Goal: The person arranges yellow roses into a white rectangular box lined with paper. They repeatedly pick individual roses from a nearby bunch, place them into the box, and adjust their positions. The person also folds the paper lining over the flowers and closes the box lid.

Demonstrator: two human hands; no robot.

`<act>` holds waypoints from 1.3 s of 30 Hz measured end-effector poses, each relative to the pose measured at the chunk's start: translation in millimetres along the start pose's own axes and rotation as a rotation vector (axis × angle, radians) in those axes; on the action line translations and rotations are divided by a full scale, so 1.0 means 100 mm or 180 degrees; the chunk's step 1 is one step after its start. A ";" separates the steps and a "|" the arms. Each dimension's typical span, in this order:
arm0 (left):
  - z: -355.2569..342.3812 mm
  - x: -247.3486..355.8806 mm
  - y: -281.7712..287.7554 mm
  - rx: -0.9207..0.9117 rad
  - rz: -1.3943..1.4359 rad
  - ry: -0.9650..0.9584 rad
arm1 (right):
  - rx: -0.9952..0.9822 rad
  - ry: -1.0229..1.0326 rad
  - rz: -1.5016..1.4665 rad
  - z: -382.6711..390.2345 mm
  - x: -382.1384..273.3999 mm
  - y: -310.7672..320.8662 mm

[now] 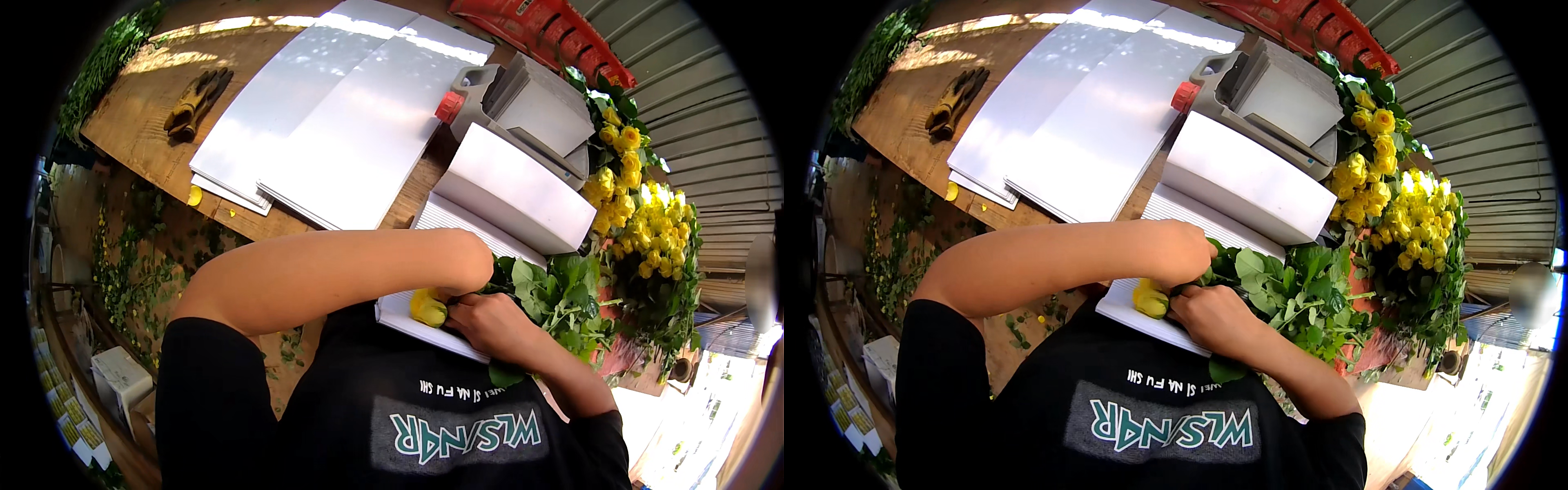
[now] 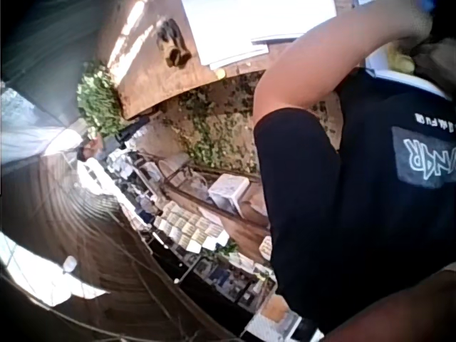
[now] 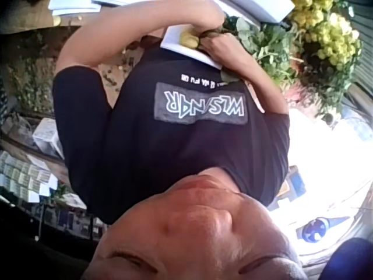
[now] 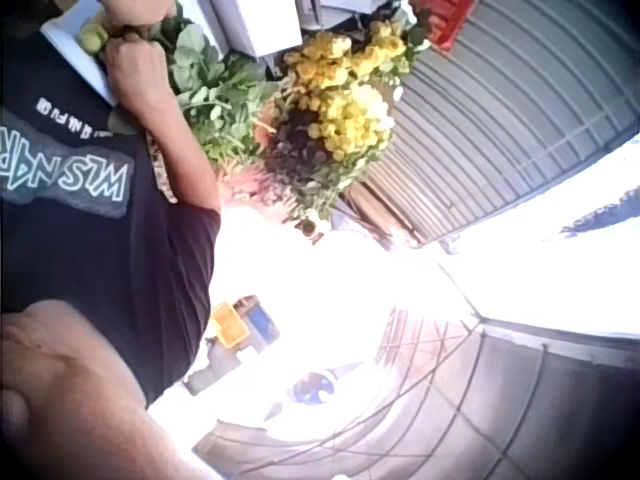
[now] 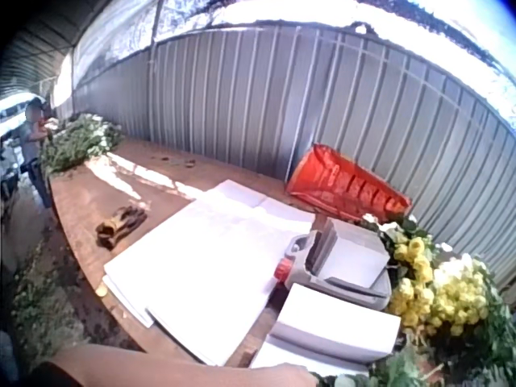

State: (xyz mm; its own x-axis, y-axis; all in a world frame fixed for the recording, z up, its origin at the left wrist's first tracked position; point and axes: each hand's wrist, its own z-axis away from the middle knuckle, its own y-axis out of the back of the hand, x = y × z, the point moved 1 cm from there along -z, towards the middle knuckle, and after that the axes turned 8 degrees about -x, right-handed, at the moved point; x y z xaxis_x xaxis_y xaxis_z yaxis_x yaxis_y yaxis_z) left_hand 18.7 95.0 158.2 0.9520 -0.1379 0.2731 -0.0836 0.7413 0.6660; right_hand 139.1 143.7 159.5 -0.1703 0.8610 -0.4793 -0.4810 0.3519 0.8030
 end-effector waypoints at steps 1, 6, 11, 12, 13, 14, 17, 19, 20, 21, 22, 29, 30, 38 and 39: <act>-0.01 0.02 0.01 0.0083 0.0100 0.0018 | -0.0053 -0.0028 -0.0022 -0.01 0.01 -0.02; -0.14 0.04 -0.11 0.0313 0.0313 0.0076 | -0.0236 -0.0108 -0.0184 -0.07 0.09 -0.13; -0.04 -0.01 -0.05 0.0252 0.0247 -0.0036 | -0.0744 -0.0200 -0.0285 -0.14 0.14 -0.04; -0.04 -0.01 -0.04 0.0321 0.0273 -0.0027 | -0.0790 -0.0158 -0.0340 -0.15 0.17 -0.05; -0.04 0.00 -0.04 0.0374 0.0328 0.0018 | -0.0757 -0.0154 -0.0328 -0.14 0.18 -0.07; -0.05 0.00 -0.05 0.0427 0.0382 0.0061 | -0.0724 -0.0151 -0.0316 -0.13 0.19 -0.08; -0.09 0.01 -0.09 0.0514 0.0468 0.0164 | -0.0841 -0.0350 -0.0200 -0.13 0.12 -0.02; -0.08 0.02 -0.11 0.0501 0.0468 0.0169 | -0.0954 -0.0429 -0.0112 -0.14 0.09 -0.02; -0.03 0.03 -0.11 0.0471 0.0452 0.0145 | -0.0992 -0.0406 -0.0077 -0.14 0.08 -0.03; 0.02 0.04 -0.13 0.0438 0.0436 0.0122 | -0.1030 -0.0381 -0.0044 -0.15 0.07 -0.04; 0.03 0.02 -0.14 0.0370 0.0528 0.0087 | -0.1088 -0.0374 -0.0055 -0.16 0.07 -0.03; 0.45 0.06 -0.23 0.0989 0.0959 -0.0209 | -0.1128 -0.0306 -0.0097 -0.20 0.05 0.01; 0.42 0.08 -0.23 0.1091 0.0965 -0.0196 | -0.1128 -0.0420 -0.0176 -0.20 0.08 0.01; 0.41 0.23 -0.22 0.1521 0.1213 0.0110 | 0.0952 0.0329 -0.0408 0.22 0.18 0.13; 0.41 0.22 -0.24 0.1500 0.1196 0.0182 | 0.1255 0.0324 -0.0765 0.42 0.26 0.42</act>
State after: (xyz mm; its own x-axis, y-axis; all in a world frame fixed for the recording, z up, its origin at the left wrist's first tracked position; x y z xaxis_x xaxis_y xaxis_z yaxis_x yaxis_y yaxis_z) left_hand 29.5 47.6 176.6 0.8453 0.1220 0.5202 -0.5262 0.3599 0.7705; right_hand 150.5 195.8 195.6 -0.1870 0.7047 -0.6844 -0.1571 0.6663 0.7289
